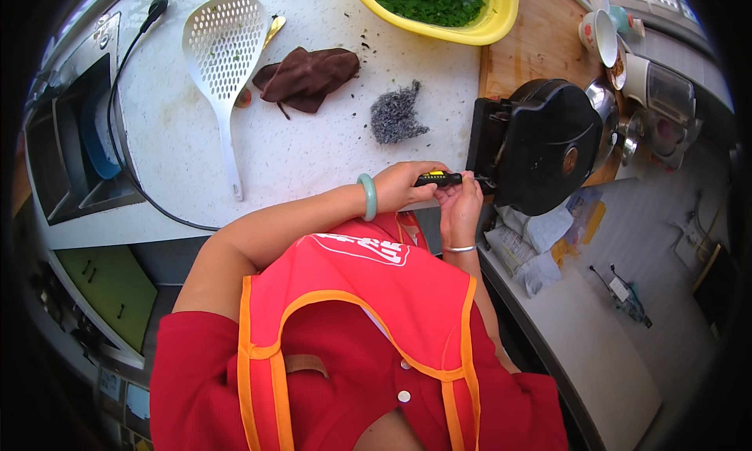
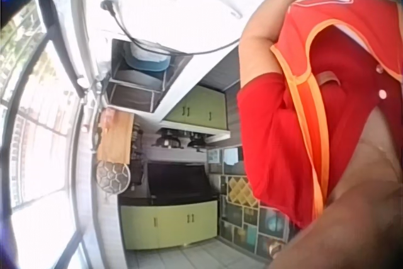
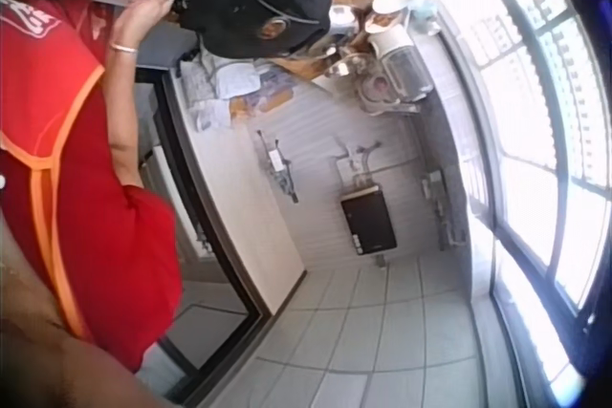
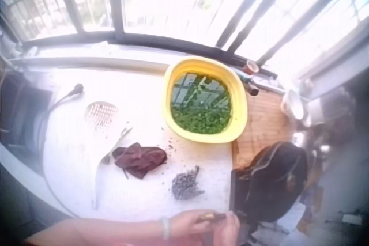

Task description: The person cleans the exterior of a black appliance with a steel wool pad and a cloth. They then use a screwdriver to unscrew and remove a panel from the appliance, followed by further cleaning of the exposed area.

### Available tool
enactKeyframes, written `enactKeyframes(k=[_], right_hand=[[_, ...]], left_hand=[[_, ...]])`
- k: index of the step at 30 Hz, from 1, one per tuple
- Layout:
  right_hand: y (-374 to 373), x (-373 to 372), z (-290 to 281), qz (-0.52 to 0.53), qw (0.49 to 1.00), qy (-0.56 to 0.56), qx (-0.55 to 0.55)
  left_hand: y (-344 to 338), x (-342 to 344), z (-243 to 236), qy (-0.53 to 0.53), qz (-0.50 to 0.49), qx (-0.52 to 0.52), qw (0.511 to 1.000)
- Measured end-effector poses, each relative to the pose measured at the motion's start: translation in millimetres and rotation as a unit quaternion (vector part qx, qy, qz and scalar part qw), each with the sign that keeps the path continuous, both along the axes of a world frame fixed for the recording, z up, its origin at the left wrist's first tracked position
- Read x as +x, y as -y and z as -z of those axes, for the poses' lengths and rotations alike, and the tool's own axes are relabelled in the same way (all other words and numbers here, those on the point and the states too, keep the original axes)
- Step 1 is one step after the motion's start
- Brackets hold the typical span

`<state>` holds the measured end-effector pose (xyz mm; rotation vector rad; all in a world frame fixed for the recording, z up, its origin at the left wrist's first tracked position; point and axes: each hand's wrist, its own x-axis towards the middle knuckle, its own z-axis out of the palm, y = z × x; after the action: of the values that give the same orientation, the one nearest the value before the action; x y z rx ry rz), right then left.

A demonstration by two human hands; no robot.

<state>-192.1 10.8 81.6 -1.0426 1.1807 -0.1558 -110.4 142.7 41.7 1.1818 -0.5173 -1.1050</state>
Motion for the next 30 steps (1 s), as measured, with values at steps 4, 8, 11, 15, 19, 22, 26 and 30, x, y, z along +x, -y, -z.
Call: enactKeyframes(k=[4, 8, 11, 15, 19, 22, 26, 30], right_hand=[[4.5, -0.9, 2.3, 0.013, 0.999, 0.004, 0.036], [11.6, -7.8, 7.0, 0.015, 0.997, 0.024, 0.072], [8.8, -9.6, 3.1, 0.006, 0.999, -0.002, 0.047], [6.7, -7.0, 0.8, -0.023, 0.999, -0.016, 0.027], [-2.0, -1.1, -9.4, -0.009, 1.000, -0.018, 0.022], [-5.9, -0.6, -10.1, 0.000, 1.000, -0.012, 0.017], [-1.6, -1.5, -8.2, -0.011, 1.000, -0.026, -0.004], [4.0, -4.5, -2.7, -0.001, 1.000, -0.011, 0.009]], left_hand=[[-0.9, 1.6, -13.6, 0.180, 0.021, 0.063, 0.981], [0.6, -5.4, -18.4, 0.272, 0.028, 0.089, 0.958], [-0.6, -8.0, -12.8, 0.236, 0.016, 0.051, 0.970], [-3.3, -9.2, -6.9, 0.177, -0.014, 0.019, 0.984], [-9.1, -5.5, -15.0, 0.181, -0.002, 0.037, 0.983], [-12.7, 0.2, -16.5, 0.179, -0.001, 0.026, 0.984], [-3.9, -8.8, -2.1, 0.099, -0.017, 0.010, 0.995], [2.1, -7.8, -4.3, 0.126, -0.022, 0.019, 0.992]])
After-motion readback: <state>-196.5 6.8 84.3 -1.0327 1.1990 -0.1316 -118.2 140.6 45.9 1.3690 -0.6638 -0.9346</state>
